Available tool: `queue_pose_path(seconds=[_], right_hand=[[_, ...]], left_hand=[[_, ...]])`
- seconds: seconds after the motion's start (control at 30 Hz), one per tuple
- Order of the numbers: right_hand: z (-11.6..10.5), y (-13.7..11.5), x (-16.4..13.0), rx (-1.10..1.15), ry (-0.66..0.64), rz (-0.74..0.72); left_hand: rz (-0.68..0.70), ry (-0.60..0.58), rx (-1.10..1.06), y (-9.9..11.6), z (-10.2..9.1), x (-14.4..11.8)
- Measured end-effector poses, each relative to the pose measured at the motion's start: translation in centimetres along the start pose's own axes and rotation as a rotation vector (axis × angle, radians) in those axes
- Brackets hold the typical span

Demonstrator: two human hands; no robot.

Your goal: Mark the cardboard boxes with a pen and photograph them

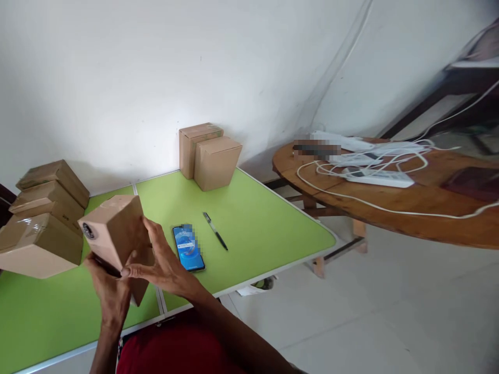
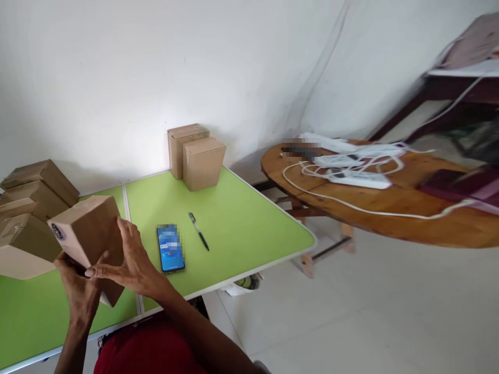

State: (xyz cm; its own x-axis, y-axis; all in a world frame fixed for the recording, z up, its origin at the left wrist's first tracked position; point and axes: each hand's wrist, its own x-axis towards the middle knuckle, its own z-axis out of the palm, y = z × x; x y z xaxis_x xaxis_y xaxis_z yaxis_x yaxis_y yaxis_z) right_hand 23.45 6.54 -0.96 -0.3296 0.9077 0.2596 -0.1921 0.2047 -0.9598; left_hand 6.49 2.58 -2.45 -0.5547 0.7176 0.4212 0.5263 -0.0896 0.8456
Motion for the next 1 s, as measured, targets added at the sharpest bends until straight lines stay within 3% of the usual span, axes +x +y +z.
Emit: queue_pose_path(seconds=[0.17,0.23,0.3,0.47,0.7,0.83,1.0], right_hand=[[0.4,0.8,1.3,0.221,0.018,0.063],[-0.2,1.1,1.6,0.327,-0.021,0.060],[-0.9,1.2,1.7,0.345,-0.023,0.055],[-1.6,1.0,1.4,0.332,-0.076,0.091],[-2.4,0.2,1.1,0.340,-0.154,0.109],[-2.3,-0.5,1.3,0.325,0.027,0.088],[-1.4,-2.1,2.2,0.101,0.206,0.037]], left_hand=[[0.369,-0.166,0.192,0.4,0.2,-2.2],[0.407,-0.283,0.164,0.3,-0.2,-2.1],[0.326,-0.373,0.075,0.2,-0.6,-1.5],[0.041,-0.434,-0.181,0.0,0.0,1.4],[-0.115,-0.557,-0.342,1.9,1.7,3.5],[-0.120,-0.497,-0.322,2.8,2.2,3.2],[-0.083,-0.450,-0.309,2.5,2.3,3.1]])
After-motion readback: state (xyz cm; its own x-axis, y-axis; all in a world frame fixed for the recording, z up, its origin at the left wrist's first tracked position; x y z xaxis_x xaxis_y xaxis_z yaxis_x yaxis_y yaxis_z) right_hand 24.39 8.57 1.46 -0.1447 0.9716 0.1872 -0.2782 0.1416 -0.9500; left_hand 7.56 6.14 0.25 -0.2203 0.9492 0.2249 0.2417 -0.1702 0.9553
